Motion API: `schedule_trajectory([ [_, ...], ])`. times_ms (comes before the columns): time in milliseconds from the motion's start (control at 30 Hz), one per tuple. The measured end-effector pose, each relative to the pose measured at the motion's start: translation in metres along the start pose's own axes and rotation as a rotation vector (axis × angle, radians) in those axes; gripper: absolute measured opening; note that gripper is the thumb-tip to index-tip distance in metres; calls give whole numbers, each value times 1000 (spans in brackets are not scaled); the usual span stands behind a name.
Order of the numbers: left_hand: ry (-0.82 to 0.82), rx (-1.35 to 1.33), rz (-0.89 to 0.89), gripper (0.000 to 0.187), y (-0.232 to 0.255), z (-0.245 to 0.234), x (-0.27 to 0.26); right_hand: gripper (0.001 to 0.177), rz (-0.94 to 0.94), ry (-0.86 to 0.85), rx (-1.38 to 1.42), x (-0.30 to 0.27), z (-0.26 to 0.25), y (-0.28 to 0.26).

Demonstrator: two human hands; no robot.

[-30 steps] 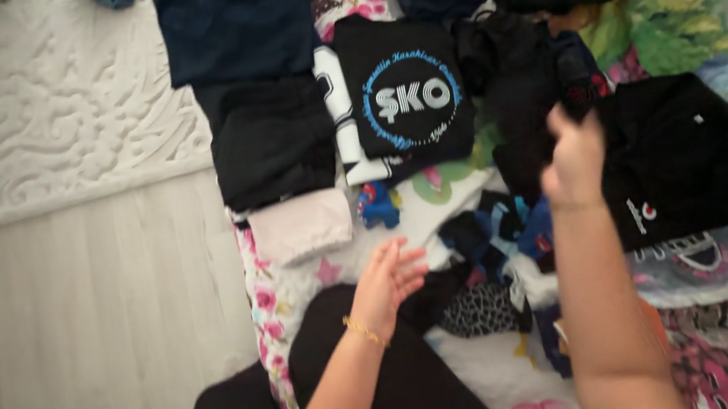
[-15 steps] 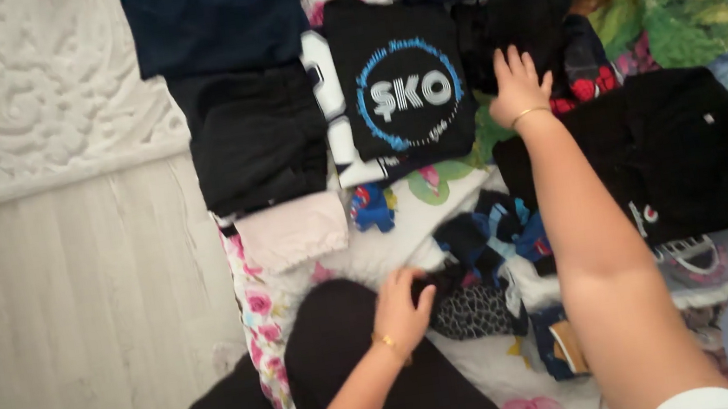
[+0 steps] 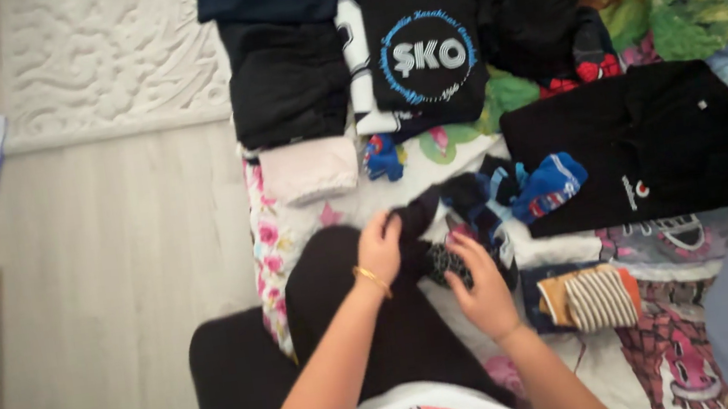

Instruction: Folding various items of clothing including underwear, socks, and shirts on a bed.

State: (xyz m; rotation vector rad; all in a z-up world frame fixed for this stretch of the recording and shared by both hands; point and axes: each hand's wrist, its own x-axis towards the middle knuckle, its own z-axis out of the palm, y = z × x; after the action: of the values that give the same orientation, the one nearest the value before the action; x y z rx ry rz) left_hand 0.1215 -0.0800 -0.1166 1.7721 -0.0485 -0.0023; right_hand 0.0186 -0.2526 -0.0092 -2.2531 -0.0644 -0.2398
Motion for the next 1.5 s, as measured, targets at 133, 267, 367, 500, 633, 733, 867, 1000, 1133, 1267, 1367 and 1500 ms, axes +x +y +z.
schedule_trajectory([
  [133, -56, -742, -334, 22, 93, -29, -6, 59, -33, -6, 111, 13, -2, -21],
  [267, -137, -969, -295, 22, 158, -53, -20, 56, 9, 10, 555, 25, -1, -43],
  [367, -86, -772, -163, 25, 159, -71, -28, 31, 152, 48, 810, 28, 15, -23],
  [500, 98, -462, -17, 24, 136, -107, -36, 10, 196, 163, 847, 36, 12, -11],
  [633, 155, -322, 184, 26, 163, -144, -51, 17, 174, 150, 908, 50, -7, -41],
  [733, 75, -597, -18, 31, 193, -158, -63, 12, 218, 169, 1147, 59, -26, -93],
  [867, 100, -460, 27, 33, 181, -152, -68, 14, 176, 83, 1269, 64, -29, -111],
  [1000, -49, -33, 397, 61, 234, -142, -89, 12, 152, -151, 1162, 72, -30, -116],
  [1133, -91, 30, 583, 68, 244, -137, -81, 13, 99, -421, 996, 77, -58, -145],
  [1267, -105, 70, 406, 27, 241, -147, -67, 24, -138, -592, 600, 79, -100, -199],
  [1367, -44, 75, 300, 17, 247, -163, -63, 37, -200, -444, 266, 78, -115, -213],
  [1500, 141, 341, 351, 22, 264, -184, -70, 41, -394, 31, -362, 82, -120, -183],
])
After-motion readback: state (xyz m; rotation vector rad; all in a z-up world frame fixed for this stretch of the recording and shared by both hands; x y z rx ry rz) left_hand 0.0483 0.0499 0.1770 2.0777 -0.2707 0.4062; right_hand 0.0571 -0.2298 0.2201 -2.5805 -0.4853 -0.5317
